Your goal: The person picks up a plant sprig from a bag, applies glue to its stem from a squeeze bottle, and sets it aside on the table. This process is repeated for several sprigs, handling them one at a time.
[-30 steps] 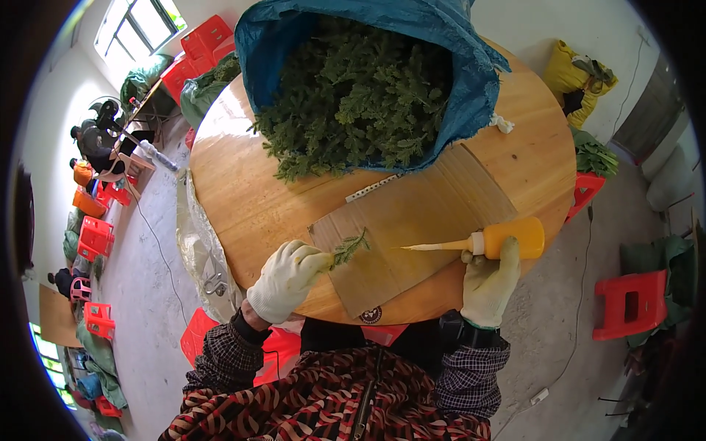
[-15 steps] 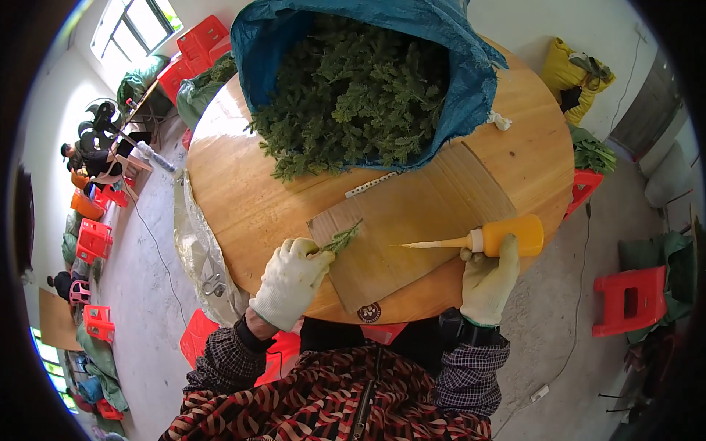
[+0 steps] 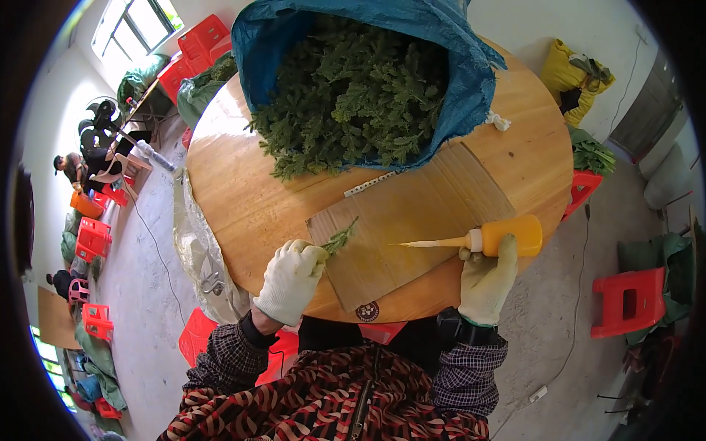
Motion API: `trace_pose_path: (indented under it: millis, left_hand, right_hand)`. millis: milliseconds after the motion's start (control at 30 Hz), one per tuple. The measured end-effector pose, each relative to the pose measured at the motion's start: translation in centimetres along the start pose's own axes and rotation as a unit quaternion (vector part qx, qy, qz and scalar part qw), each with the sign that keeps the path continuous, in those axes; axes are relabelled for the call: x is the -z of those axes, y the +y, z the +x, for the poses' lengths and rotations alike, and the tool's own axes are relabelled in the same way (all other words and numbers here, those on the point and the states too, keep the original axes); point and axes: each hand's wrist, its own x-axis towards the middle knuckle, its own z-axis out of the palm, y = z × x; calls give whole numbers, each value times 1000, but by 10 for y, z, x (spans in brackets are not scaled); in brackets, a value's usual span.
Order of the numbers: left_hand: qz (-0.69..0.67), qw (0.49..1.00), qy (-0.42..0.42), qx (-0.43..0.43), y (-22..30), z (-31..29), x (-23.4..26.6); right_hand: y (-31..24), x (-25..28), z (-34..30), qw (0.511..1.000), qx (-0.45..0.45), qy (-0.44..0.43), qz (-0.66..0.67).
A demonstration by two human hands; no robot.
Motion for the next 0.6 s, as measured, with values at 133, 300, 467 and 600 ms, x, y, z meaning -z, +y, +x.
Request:
trace_pose_path:
  millis: [133, 300, 467, 600]
  left_hand:
    - [-25, 998, 10, -60, 4, -1, 2]
    - [6, 993, -20, -113, 7, -1, 2]
    - [-27, 995, 16, -95, 17, -12, -1]
    - [-16, 997, 21, -77, 28, -18, 1]
  right_hand:
    - [1, -7, -2, 1000, 3, 16, 0]
    - [-1, -4, -3, 1000, 6, -2, -5]
    - [0, -5, -2, 1000, 7, 24, -6]
    - [-1, -1, -1, 1000, 0, -3, -2]
